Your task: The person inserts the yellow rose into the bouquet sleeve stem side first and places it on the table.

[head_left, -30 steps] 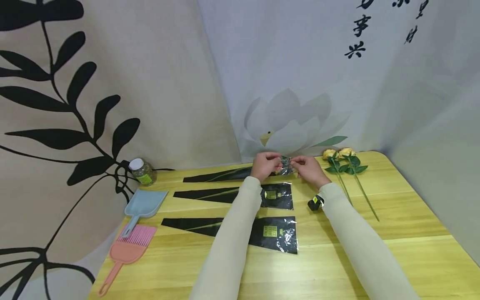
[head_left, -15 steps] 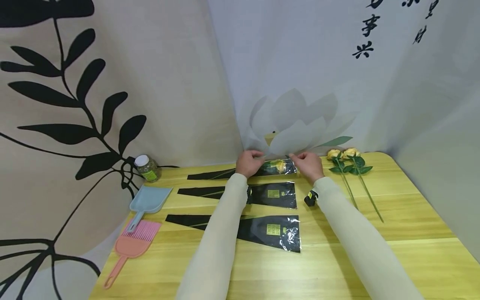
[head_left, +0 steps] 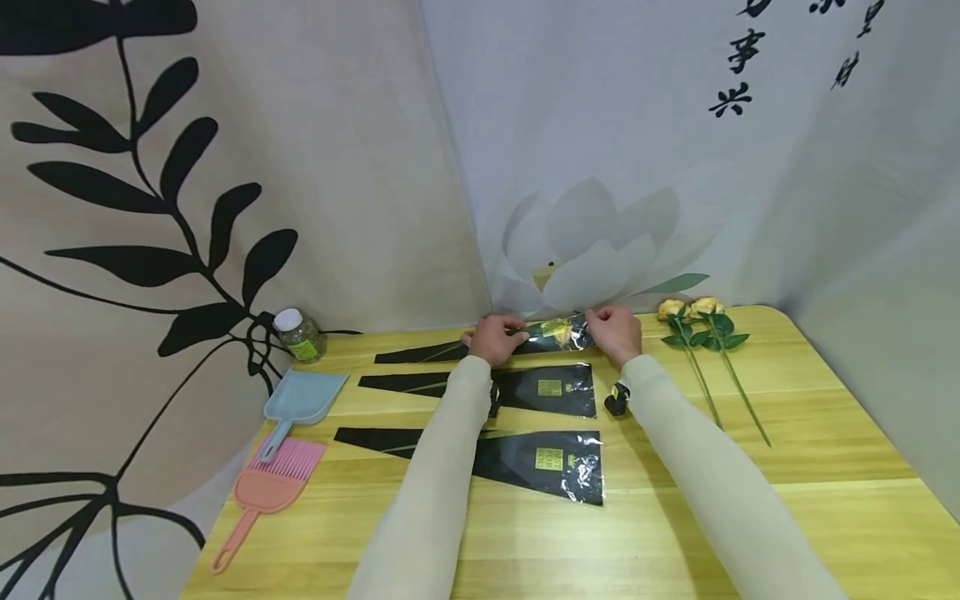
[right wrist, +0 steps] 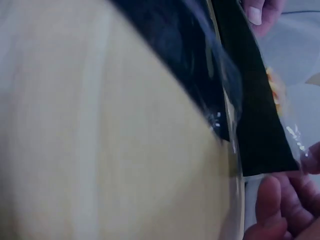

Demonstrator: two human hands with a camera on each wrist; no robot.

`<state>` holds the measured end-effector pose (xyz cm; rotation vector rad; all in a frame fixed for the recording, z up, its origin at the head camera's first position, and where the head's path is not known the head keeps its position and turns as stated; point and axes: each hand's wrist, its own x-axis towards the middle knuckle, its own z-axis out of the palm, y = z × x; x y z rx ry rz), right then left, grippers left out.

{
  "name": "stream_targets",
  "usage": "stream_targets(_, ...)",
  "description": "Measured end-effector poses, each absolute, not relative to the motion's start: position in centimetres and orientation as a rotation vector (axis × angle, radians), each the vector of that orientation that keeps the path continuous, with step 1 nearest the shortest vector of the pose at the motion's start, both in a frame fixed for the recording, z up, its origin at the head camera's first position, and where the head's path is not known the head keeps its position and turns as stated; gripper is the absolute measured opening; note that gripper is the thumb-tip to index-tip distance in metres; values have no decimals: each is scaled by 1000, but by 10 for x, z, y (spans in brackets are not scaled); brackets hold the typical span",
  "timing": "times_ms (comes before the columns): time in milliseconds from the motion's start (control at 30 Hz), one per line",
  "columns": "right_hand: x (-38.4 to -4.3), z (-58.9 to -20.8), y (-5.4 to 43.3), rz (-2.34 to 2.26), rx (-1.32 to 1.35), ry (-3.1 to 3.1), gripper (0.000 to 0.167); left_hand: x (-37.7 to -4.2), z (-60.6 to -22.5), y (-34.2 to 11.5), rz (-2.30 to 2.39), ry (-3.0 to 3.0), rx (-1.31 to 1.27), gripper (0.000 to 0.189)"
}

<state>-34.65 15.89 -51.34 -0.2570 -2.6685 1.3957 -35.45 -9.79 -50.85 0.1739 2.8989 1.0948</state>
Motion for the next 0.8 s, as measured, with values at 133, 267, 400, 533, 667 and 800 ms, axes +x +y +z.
stream_targets(133, -348, -515, 159, 1445, -246, -2634, 35, -353, -506, -98, 1137, 2925, 132, 16)
stream_targets(267, -348, -515, 159, 1625, -319, -2534, 37, -354, -506, -99, 1126, 2974, 97, 13)
stream_targets(400, -344, -513, 161, 1762, -320, -2466, 40, -356, -508, -102, 1111, 2996, 117, 18)
stream_targets(533, -341, -511, 163, 1786, -269, -2476, 41, -357, -510, -104, 1142, 2977, 124, 23)
stream_targets(667, -339, -512, 169, 1752, -245, -2510, 42, -358, -510, -109, 1158, 2980, 147, 20)
stream_targets(800, -334, -510, 177, 1761, -213, -2540, 45, -358, -510, -119, 1156, 2973, 204, 22)
